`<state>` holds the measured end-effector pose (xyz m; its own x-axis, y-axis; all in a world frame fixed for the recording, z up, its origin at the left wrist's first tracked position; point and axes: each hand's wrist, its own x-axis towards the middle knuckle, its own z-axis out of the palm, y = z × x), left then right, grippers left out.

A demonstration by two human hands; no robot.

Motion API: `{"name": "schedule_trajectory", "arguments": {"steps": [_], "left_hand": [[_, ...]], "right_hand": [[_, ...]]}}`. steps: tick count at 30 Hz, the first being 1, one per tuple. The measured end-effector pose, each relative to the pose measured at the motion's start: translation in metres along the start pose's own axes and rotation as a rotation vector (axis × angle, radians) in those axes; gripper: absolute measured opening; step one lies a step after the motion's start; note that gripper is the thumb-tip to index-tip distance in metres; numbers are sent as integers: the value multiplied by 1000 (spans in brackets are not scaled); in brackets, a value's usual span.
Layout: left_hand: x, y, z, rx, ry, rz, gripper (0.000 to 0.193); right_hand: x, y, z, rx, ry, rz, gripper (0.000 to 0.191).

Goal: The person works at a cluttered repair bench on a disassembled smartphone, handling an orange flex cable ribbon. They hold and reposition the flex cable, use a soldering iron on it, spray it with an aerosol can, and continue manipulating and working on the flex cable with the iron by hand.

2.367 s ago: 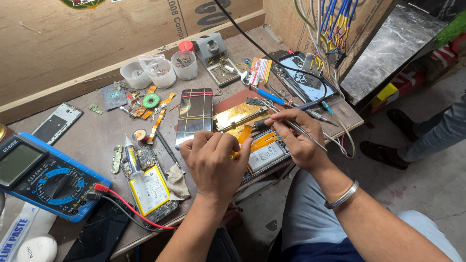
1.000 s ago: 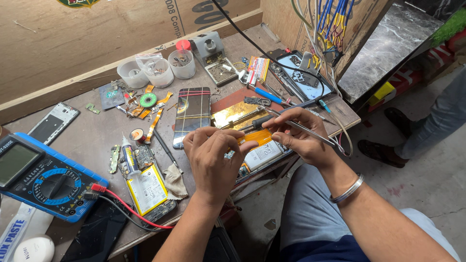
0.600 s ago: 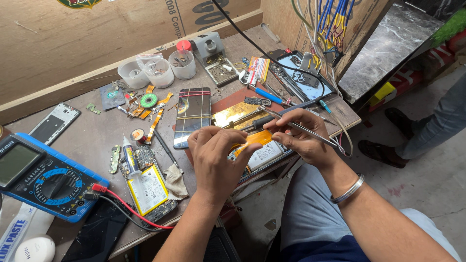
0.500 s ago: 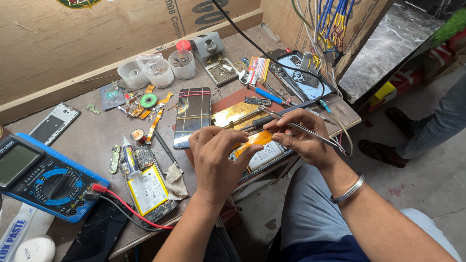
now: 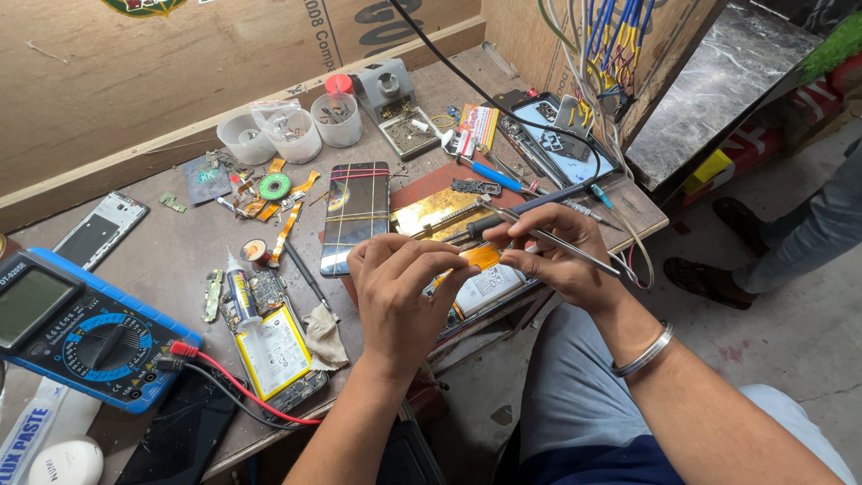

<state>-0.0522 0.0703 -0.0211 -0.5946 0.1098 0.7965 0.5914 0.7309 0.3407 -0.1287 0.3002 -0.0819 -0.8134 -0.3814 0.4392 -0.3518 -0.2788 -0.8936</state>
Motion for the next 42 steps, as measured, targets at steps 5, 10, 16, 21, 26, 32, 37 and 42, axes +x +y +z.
{"name": "schedule_trajectory", "arguments": {"steps": [5, 10, 16, 21, 26, 32, 37, 42], "left_hand": [[0, 0, 0, 6, 10, -11, 17], [1, 0, 0, 19, 15, -9, 16], [1, 0, 0, 25, 4, -14, 16], [1, 0, 1, 57, -29, -23, 15], [0, 0, 2, 73, -31, -12, 16], [-1, 0, 2, 68, -34, -17, 14], [0, -1, 1, 65, -31, -9, 13], [0, -1, 0, 68, -28, -5, 13]], "right_hand": [[-1, -5, 2, 13, 22, 20, 29], [0, -6, 3, 40, 24, 23, 27], [1, -4, 3, 5, 26, 16, 24], [1, -4, 2, -31, 26, 3, 23], [1, -2, 1, -16, 30, 2, 23], [0, -2, 1, -23, 35, 7, 23], [1, -3, 2, -26, 41, 5, 23], [2, -6, 8, -21, 59, 22, 20]]}}
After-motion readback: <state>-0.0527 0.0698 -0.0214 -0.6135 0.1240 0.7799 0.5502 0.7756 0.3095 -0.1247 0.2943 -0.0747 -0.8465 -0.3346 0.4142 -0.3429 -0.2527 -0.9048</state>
